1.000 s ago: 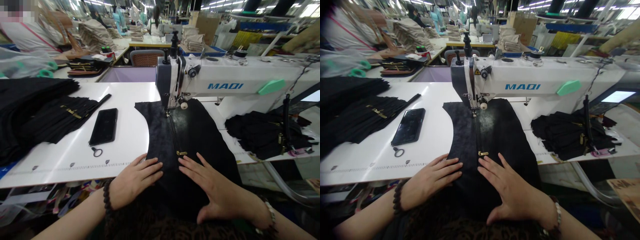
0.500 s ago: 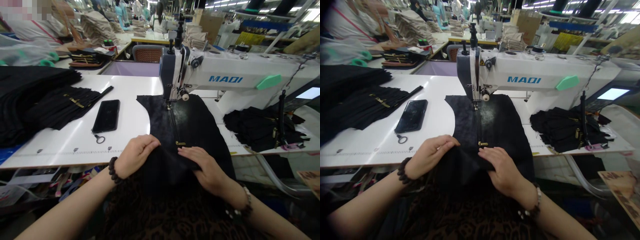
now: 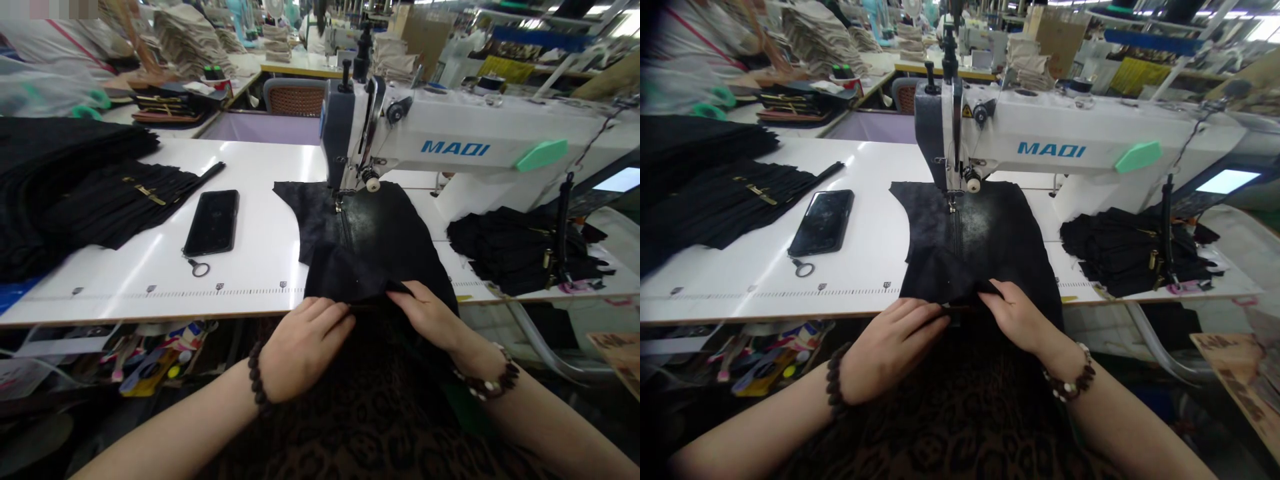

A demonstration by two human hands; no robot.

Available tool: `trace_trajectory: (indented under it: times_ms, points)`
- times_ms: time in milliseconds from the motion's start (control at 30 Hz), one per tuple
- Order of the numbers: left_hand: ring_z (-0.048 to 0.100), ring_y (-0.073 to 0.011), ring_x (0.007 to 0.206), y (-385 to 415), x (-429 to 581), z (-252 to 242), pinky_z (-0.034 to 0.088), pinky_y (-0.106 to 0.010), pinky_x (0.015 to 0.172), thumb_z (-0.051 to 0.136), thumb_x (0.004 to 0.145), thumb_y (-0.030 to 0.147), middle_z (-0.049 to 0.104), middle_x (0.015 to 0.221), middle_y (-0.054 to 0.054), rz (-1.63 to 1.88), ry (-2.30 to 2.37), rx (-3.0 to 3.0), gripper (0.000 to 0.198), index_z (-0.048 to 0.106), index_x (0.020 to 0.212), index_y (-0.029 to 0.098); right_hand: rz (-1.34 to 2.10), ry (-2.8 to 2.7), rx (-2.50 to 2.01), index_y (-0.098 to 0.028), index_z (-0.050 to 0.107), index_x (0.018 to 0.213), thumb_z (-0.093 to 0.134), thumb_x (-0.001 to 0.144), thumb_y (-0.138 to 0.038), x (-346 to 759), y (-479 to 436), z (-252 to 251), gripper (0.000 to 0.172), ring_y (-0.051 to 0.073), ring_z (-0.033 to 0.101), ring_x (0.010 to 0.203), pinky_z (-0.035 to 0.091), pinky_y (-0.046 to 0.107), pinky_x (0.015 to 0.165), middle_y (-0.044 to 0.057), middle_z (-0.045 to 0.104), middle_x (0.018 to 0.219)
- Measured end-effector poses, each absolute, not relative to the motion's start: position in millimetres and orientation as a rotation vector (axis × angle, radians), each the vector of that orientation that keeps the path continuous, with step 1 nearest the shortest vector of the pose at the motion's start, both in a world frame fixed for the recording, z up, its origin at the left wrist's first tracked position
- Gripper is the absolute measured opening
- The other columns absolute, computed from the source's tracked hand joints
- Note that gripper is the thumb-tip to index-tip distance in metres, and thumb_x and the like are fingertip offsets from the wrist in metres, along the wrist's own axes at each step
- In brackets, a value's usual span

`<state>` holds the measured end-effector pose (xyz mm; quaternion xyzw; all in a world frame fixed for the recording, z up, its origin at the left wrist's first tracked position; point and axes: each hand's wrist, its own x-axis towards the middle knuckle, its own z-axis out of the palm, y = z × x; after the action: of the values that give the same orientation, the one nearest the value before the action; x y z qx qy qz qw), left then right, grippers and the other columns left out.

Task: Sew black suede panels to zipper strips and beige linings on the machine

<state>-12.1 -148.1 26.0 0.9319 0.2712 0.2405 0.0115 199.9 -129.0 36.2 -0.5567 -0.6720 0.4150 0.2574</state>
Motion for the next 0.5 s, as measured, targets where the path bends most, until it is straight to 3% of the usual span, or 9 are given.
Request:
trace_trajectory:
  times_ms: [233, 500]
  points:
    - [0.052, -0.0184, 0.081, -126, -2, 0, 0.039, -0.036, 0.077, 0.042, 0.088, 0.014, 0.061, 0.09, -0.007, 1.064, 1.077, 2.927, 0.02, 0.061, 0.082, 0.016, 1.066, -1.751, -1.526, -0.021, 0.065, 0.077, 0.042, 0.083, -0.038, 198, -132, 41, 0.029, 0.019, 0.059, 0.078, 0.048, 0.026, 0.072, 0.001, 0.065, 0.078]
    - [0.05, -0.0161, 0.078, -125, 8, -5, 0.036, -0.036, 0.078, 0.048, 0.086, 0.014, 0.06, 0.084, -0.004, 1.251, 1.095, 2.877, 0.02, 0.061, 0.071, 0.019, 1.1, -1.74, -1.5, -0.022, 0.065, 0.079, 0.041, 0.084, -0.037, 197, -131, 39, 0.029, 0.018, 0.06, 0.076, 0.048, 0.027, 0.072, 0.0, 0.065, 0.074]
